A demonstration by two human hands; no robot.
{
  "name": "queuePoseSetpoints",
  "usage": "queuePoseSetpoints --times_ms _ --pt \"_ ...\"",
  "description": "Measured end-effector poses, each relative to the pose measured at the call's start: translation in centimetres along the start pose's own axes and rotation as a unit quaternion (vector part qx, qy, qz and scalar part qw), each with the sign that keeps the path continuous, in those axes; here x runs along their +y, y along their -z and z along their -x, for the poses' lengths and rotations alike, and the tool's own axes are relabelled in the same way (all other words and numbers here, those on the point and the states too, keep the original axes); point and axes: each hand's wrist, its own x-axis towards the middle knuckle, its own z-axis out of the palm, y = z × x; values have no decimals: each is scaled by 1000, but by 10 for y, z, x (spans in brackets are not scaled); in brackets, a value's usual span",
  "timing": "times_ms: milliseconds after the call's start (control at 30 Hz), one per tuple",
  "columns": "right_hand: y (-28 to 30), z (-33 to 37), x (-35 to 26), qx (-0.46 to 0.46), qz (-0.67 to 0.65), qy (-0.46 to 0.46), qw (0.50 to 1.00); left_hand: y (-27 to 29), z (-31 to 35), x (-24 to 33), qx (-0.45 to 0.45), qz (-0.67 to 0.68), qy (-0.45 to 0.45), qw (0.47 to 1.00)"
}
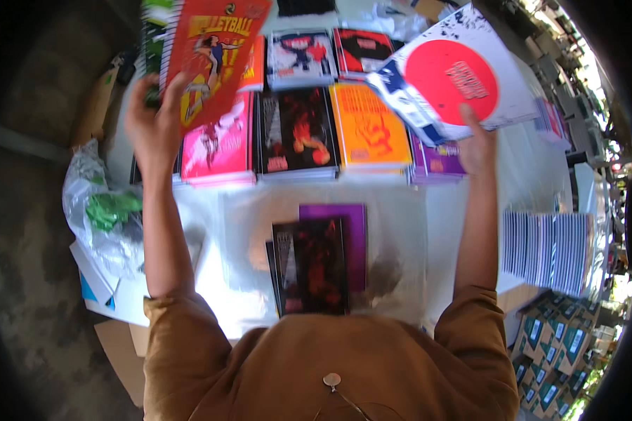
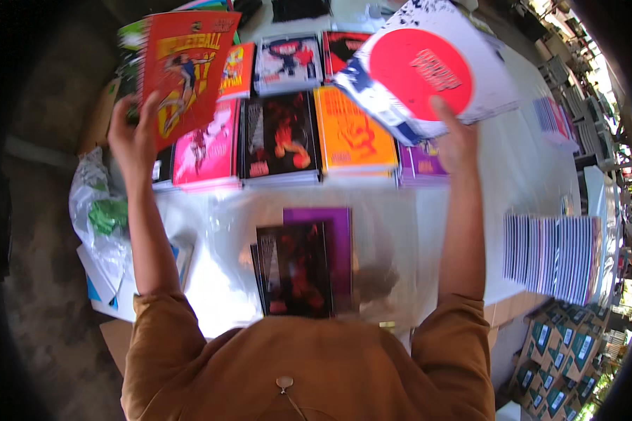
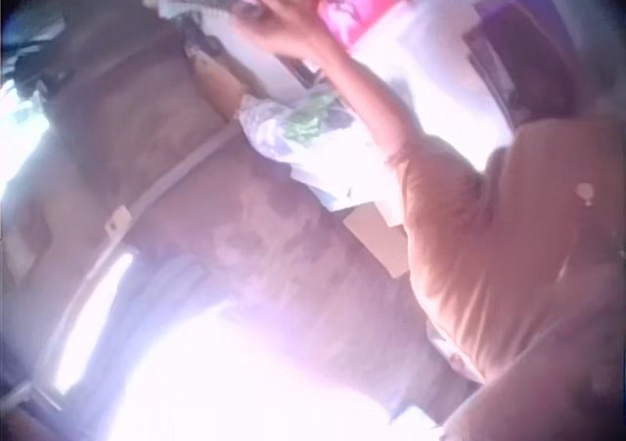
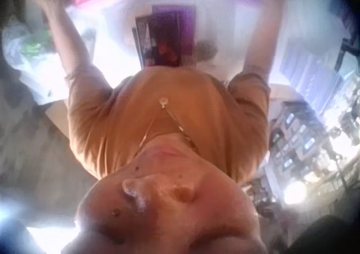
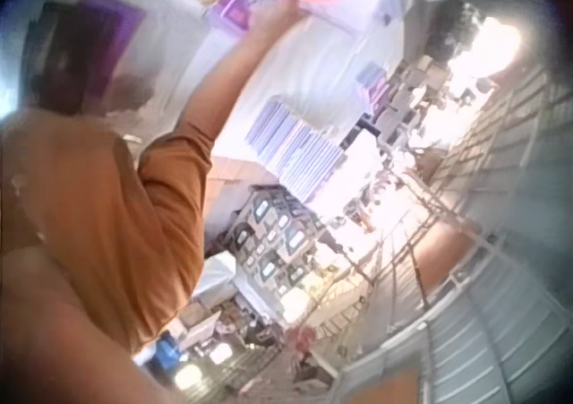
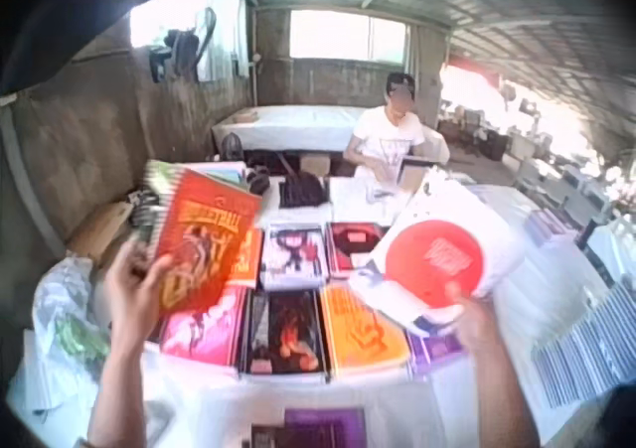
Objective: The person gathers notebooks from a table, places them into a plastic sleeve, and secures the sleeve with tape.
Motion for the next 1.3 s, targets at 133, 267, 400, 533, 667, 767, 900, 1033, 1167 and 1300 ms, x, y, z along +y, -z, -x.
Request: queuePoseSetpoints --times_ms 133,267,400,533,667,767,900,1033,1167,1300 --pt "51 74 -74 56 145 98 983 45 121 50 -30 112 74 990" --pt "46 131 -110 102 78 128 984 53 268 41 -49 176 275 944" --pt "25 167 -115 40 -8 202 979 46 353 -7 -198 -311 116 922" --pt "-22 188 -95 -115 -110 211 964 66 329 -3 -150 -144 105 973" --pt "-57 195 -56 -368 121 254 886 142 285 41 105 58 189 975" --pt "-29 227 35 -461 463 163 739 170 238 104 109 371 105 916" --pt "-2 252 88 -477 539 153 677 140 279 33 61 314 195 927" --pt "-3 226 76 -525 538 99 652 70 332 0 -266 -325 269 867" --pt "21 173 77 -416 502 132 746 60 319 -2 -229 -279 234 903" --pt "22 77 71 -281 572 231 735 46 306 -20 -323 -240 308 862"
